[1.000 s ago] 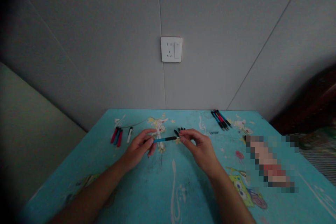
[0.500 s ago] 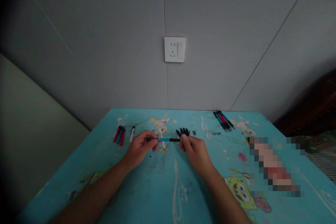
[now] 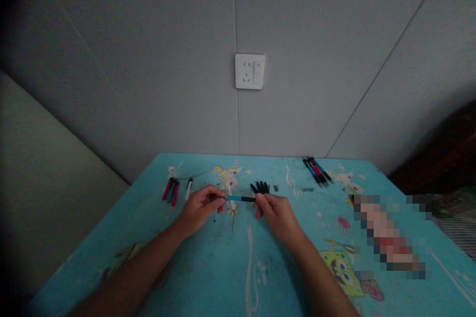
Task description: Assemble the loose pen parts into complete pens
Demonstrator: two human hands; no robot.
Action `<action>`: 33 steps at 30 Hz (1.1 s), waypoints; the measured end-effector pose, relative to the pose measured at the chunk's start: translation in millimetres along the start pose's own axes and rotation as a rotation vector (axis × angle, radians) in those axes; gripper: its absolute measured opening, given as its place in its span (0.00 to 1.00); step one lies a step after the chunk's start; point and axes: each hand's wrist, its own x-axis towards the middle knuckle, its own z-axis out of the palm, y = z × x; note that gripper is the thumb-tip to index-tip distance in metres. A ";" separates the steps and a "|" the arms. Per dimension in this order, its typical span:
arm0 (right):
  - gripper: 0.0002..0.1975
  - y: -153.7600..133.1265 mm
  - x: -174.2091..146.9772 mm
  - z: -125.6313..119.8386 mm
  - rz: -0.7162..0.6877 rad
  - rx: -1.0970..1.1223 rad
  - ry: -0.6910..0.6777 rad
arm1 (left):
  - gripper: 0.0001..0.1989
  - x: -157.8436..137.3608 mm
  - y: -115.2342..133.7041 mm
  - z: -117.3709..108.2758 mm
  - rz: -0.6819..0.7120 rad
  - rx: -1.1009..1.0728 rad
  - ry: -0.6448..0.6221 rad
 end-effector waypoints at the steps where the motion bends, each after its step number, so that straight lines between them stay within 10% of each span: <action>1: 0.29 1.1 -0.1 0.6 0.013 0.018 -0.016 | 0.08 0.0 -0.5 -0.4 0.003 0.004 -0.009; 10: 0.17 -2.1 0.9 -1.0 -0.070 0.036 0.058 | 0.08 2.6 2.4 -4.3 0.027 -0.024 0.031; 17: 0.34 -5.0 -2.3 9.8 -0.013 0.093 -0.067 | 0.08 3.4 3.0 -7.8 0.059 -0.032 0.027; 25: 0.18 -14.2 -3.5 5.0 -0.154 -0.083 -0.043 | 0.09 5.4 6.2 -7.8 0.032 -0.072 0.082; 33: 0.16 -22.6 -16.8 49.0 -0.352 -0.342 -0.207 | 0.29 4.6 13.7 5.4 -0.006 -0.328 0.280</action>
